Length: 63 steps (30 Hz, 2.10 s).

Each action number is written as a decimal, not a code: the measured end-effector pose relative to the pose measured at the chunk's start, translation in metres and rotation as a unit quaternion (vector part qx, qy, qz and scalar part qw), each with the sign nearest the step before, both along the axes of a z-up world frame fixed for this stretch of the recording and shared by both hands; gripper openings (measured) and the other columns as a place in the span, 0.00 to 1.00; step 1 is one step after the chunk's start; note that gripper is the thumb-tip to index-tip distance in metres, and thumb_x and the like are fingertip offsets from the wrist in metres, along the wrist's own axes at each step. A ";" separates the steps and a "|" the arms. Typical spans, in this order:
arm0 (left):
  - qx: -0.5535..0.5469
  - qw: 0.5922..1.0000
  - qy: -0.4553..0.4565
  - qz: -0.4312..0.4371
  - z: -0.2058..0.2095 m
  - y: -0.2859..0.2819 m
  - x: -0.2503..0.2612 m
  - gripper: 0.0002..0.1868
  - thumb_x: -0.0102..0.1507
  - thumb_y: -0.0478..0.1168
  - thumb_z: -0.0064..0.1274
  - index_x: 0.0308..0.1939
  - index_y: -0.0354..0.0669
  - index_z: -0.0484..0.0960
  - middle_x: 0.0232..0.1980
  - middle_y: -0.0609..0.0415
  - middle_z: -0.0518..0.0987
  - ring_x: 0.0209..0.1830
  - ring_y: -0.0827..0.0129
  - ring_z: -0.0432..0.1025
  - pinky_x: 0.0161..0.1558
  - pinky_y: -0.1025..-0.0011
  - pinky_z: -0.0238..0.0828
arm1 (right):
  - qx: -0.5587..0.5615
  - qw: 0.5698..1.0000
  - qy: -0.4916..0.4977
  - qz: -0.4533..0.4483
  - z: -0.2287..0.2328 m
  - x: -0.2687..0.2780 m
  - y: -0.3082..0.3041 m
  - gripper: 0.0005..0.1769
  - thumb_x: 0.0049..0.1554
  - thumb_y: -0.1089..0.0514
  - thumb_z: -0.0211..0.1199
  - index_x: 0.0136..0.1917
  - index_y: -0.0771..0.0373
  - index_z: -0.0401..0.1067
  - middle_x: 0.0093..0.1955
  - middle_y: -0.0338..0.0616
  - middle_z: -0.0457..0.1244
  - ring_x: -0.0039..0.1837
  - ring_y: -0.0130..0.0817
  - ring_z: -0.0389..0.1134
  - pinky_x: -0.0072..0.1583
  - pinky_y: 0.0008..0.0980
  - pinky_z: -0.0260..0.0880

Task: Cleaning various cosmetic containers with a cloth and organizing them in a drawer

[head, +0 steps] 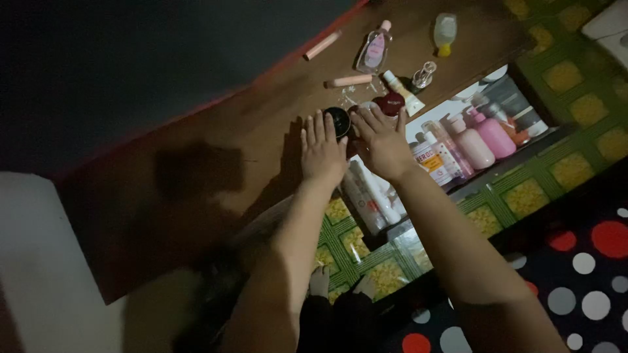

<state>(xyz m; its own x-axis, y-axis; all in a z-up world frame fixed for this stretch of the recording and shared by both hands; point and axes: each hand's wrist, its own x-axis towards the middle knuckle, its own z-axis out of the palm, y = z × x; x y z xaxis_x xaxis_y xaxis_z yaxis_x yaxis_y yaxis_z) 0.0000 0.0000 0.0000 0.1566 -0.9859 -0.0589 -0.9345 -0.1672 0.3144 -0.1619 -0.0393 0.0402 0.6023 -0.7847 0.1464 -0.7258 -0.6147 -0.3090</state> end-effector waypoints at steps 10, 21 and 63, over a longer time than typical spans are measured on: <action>0.070 0.995 0.054 0.040 -0.026 -0.034 0.037 0.37 0.73 0.56 0.34 0.80 0.41 0.45 0.84 0.47 0.41 0.84 0.53 0.34 0.79 0.53 0.27 | 0.007 0.991 0.117 -0.063 -0.041 0.046 -0.028 0.57 0.51 0.31 0.62 0.81 0.64 0.49 0.86 0.56 0.33 0.86 0.49 0.25 0.69 0.83 0.14; 0.096 0.992 0.068 0.042 -0.036 -0.036 0.040 0.34 0.72 0.58 0.34 0.78 0.46 0.53 0.83 0.47 0.44 0.84 0.51 0.29 0.74 0.37 0.15 | -0.005 0.993 0.062 -0.103 -0.074 0.048 -0.028 0.49 0.54 0.29 0.62 0.78 0.60 0.60 0.87 0.54 0.33 0.87 0.52 0.26 0.70 0.83 0.14; 0.074 0.890 0.443 0.077 -0.128 0.015 -0.124 0.34 0.64 0.41 0.59 0.73 0.54 0.65 0.67 0.43 0.76 0.65 0.50 0.72 0.62 0.59 0.67 | 0.004 0.969 -0.124 -0.213 -0.162 -0.127 0.067 0.49 0.39 0.57 0.78 0.72 0.70 0.63 0.66 0.64 0.62 0.62 0.63 0.63 0.64 0.51 0.63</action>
<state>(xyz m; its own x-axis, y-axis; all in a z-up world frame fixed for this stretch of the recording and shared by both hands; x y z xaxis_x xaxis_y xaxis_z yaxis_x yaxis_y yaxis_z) -0.1242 0.0149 -0.1277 0.1166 -0.9279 -0.3542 -0.2928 -0.3729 0.8805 -0.2893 0.0278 -0.1215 0.1698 -0.9563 0.2381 -0.8158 -0.2719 -0.5104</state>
